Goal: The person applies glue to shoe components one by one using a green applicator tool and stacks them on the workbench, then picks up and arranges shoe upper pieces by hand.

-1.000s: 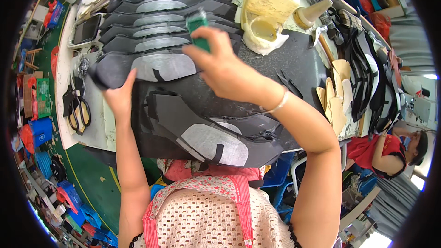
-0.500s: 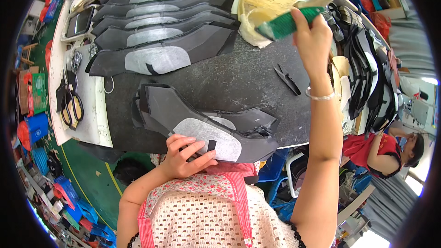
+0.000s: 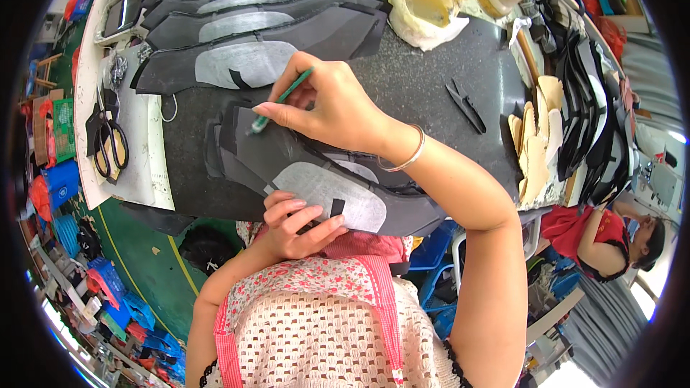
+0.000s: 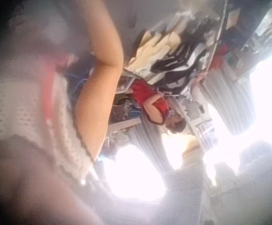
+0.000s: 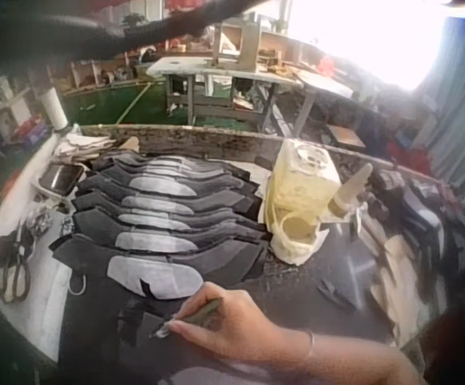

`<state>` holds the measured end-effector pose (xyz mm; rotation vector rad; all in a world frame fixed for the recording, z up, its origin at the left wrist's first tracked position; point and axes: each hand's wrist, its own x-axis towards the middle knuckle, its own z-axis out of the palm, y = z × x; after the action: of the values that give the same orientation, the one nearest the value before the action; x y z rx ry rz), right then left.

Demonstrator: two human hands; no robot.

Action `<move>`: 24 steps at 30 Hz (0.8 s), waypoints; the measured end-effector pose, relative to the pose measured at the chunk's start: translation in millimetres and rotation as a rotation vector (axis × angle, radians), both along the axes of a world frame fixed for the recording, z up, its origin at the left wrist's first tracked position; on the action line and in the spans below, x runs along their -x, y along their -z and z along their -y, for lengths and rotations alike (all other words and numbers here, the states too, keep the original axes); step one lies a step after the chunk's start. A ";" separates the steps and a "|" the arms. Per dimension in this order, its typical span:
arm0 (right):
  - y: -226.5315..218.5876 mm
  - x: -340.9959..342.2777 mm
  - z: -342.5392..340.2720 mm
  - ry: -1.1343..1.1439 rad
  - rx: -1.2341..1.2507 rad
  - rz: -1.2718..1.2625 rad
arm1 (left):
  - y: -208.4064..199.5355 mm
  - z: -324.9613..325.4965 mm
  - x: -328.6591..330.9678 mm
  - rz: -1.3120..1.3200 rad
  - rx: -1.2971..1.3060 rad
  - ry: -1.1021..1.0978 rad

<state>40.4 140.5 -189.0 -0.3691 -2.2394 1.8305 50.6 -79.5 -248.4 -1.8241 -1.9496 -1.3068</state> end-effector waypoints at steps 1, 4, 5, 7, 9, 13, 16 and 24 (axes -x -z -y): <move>-2.9 -6.1 -0.1 -0.019 -0.042 0.043 | -0.3 0.4 -0.1 -0.013 0.006 -0.010; -21.7 -52.4 -14.2 -0.108 -0.153 0.147 | 0.9 0.5 -0.2 -0.041 -0.005 -0.024; -25.7 -68.3 -18.8 -0.096 0.021 0.183 | 1.6 0.6 -0.2 -0.042 -0.017 -0.036; -27.7 -95.5 -23.0 -0.079 0.059 0.239 | 3.1 -0.3 -0.2 -0.059 -0.030 -0.040; -23.4 -115.9 -21.7 -0.066 0.114 0.168 | 3.3 -0.9 0.5 -0.086 -0.034 -0.038; -22.4 -148.1 -23.8 -0.119 0.013 0.163 | -0.3 1.1 3.4 -0.138 0.019 0.015; -34.7 -168.0 -35.0 -0.140 -0.162 0.268 | -2.7 3.4 4.8 -0.163 0.038 0.034; -26.8 -172.8 -21.5 0.153 -0.098 0.136 | 3.7 3.9 7.0 -0.162 -0.032 0.103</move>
<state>213.1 162.0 -162.3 -0.6453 -2.3069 1.6571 43.6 -83.4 -252.0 -1.9706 -1.7642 -1.1706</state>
